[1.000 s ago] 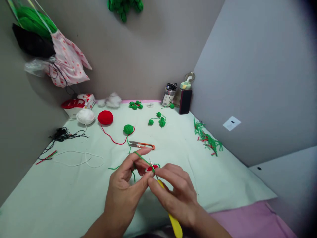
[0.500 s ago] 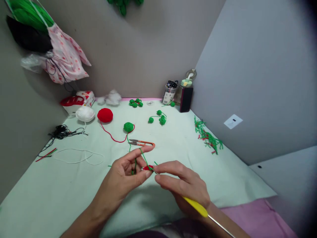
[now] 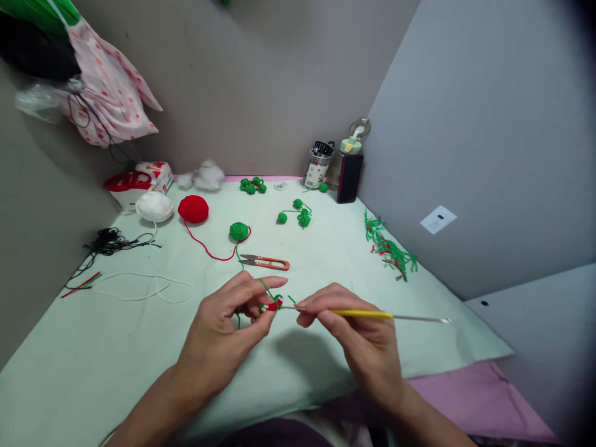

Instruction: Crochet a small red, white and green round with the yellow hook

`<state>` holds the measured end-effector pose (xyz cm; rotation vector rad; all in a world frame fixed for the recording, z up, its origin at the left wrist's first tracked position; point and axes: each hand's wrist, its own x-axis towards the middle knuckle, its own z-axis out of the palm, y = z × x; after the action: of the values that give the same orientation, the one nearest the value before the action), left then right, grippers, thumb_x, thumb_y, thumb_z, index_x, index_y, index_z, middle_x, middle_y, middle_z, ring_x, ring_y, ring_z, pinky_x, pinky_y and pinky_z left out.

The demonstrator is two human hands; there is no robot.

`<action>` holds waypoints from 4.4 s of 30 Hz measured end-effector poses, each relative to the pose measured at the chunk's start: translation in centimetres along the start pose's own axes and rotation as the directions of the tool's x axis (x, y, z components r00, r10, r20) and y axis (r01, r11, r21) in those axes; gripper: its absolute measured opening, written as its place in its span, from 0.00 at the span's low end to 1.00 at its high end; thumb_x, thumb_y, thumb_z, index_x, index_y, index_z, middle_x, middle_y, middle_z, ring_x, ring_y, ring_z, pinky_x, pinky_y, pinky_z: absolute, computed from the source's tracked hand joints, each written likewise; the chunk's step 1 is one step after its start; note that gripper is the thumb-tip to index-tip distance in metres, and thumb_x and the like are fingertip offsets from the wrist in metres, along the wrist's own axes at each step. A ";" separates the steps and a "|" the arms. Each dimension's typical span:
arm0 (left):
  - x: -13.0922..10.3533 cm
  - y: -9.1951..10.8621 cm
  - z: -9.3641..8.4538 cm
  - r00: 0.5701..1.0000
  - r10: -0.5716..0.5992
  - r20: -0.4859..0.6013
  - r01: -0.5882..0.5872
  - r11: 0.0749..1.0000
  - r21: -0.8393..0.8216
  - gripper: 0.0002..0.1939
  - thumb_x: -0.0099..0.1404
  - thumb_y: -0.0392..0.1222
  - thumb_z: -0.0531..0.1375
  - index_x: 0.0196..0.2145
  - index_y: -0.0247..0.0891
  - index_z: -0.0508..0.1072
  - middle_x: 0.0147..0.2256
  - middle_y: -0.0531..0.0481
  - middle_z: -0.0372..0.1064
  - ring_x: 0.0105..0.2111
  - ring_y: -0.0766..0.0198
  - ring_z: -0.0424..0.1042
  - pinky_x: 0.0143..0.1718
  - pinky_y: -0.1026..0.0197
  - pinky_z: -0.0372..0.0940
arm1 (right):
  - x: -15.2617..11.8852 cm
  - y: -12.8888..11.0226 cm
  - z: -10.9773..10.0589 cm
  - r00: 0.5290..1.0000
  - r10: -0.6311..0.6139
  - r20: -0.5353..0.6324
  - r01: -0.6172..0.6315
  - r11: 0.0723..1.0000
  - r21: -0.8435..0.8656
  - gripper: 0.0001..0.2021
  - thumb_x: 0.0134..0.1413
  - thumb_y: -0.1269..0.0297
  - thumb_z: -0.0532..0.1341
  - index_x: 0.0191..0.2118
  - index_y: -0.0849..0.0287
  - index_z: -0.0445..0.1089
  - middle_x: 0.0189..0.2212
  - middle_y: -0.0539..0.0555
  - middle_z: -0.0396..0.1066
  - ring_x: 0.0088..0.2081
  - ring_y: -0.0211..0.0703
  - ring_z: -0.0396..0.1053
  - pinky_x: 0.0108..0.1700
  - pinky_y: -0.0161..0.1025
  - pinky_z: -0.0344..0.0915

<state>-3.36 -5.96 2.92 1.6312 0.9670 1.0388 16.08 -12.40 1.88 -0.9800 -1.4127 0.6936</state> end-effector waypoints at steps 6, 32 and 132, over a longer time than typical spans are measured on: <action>-0.1 -0.6 0.4 0.965 -0.228 0.130 0.251 0.946 -0.207 0.18 0.59 0.37 0.70 0.48 0.49 0.86 0.31 0.54 0.72 0.28 0.65 0.74 0.35 0.61 0.68 | -0.3 1.3 0.2 0.984 0.177 -0.032 -0.162 0.952 0.258 0.07 0.67 0.63 0.66 0.41 0.56 0.83 0.32 0.53 0.81 0.32 0.41 0.80 0.37 0.39 0.79; -1.5 -1.8 1.9 0.925 -0.335 0.181 0.380 0.788 -0.484 0.16 0.63 0.49 0.73 0.49 0.50 0.86 0.39 0.49 0.78 0.43 0.57 0.73 0.49 0.56 0.66 | -0.5 2.7 1.5 0.973 0.179 -0.144 -0.130 0.945 0.299 0.07 0.67 0.59 0.67 0.41 0.54 0.82 0.32 0.52 0.79 0.32 0.39 0.75 0.38 0.37 0.73; -1.2 -1.1 2.7 0.909 -0.361 0.208 0.404 0.646 -0.648 0.28 0.60 0.39 0.76 0.58 0.47 0.80 0.29 0.57 0.71 0.32 0.70 0.69 0.40 0.67 0.65 | 0.5 2.1 1.5 0.983 0.107 -0.147 -0.061 0.956 0.288 0.06 0.66 0.62 0.67 0.38 0.54 0.83 0.31 0.52 0.77 0.31 0.41 0.73 0.34 0.39 0.72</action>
<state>-1.37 -7.58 1.04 0.7844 0.7155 0.8871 14.94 -10.80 0.09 -0.8524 -1.0999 0.8355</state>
